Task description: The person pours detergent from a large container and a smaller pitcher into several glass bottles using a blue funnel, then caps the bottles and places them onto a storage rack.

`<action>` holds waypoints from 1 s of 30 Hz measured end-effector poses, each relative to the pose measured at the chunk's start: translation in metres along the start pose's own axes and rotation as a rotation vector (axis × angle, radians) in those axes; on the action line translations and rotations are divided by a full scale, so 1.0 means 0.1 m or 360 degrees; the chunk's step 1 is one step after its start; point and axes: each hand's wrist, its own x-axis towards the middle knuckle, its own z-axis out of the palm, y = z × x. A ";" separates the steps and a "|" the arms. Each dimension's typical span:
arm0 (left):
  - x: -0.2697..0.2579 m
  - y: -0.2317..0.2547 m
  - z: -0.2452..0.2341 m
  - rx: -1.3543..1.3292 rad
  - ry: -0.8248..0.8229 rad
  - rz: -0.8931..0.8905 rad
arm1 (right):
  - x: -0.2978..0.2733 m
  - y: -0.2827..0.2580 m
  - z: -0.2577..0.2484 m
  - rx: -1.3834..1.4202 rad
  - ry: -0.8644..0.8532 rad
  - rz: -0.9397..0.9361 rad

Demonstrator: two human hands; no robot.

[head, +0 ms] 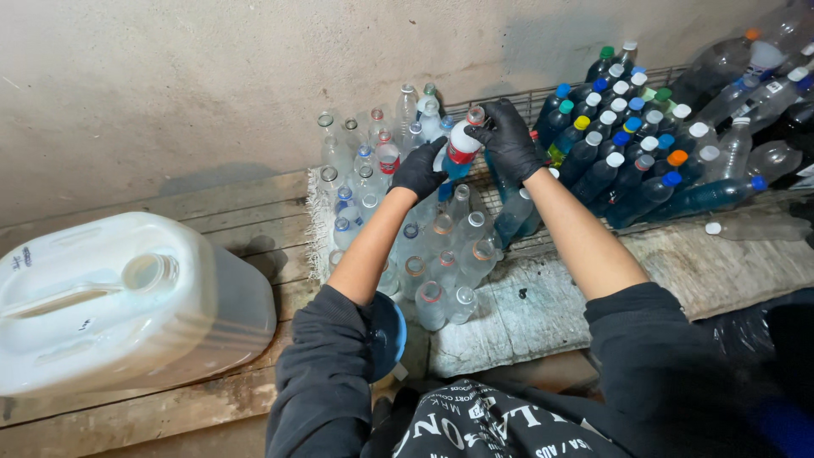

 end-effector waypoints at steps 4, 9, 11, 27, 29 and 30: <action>-0.02 -0.04 0.08 0.0176 -0.0089 -0.0105 | -0.05 0.04 0.18 0.0095 -0.0033 0.0030; -0.03 0.05 0.14 0.0382 -0.0265 -0.0257 | -0.15 0.54 0.53 -0.0028 -0.0188 0.0031; -0.01 -0.01 0.21 0.0427 -0.0282 -0.0229 | -0.20 0.67 0.65 -0.0037 -0.0251 0.0053; -0.02 -0.14 0.59 0.0766 -0.0355 -0.0152 | -0.38 1.19 1.11 0.0089 -0.0549 0.0310; -0.04 -0.11 0.55 0.0760 -0.0357 -0.0138 | -0.39 1.24 1.13 0.0097 -0.0546 0.0299; -0.05 -0.10 0.53 0.0754 -0.0358 -0.0125 | -0.38 1.26 1.15 0.0104 -0.0545 0.0285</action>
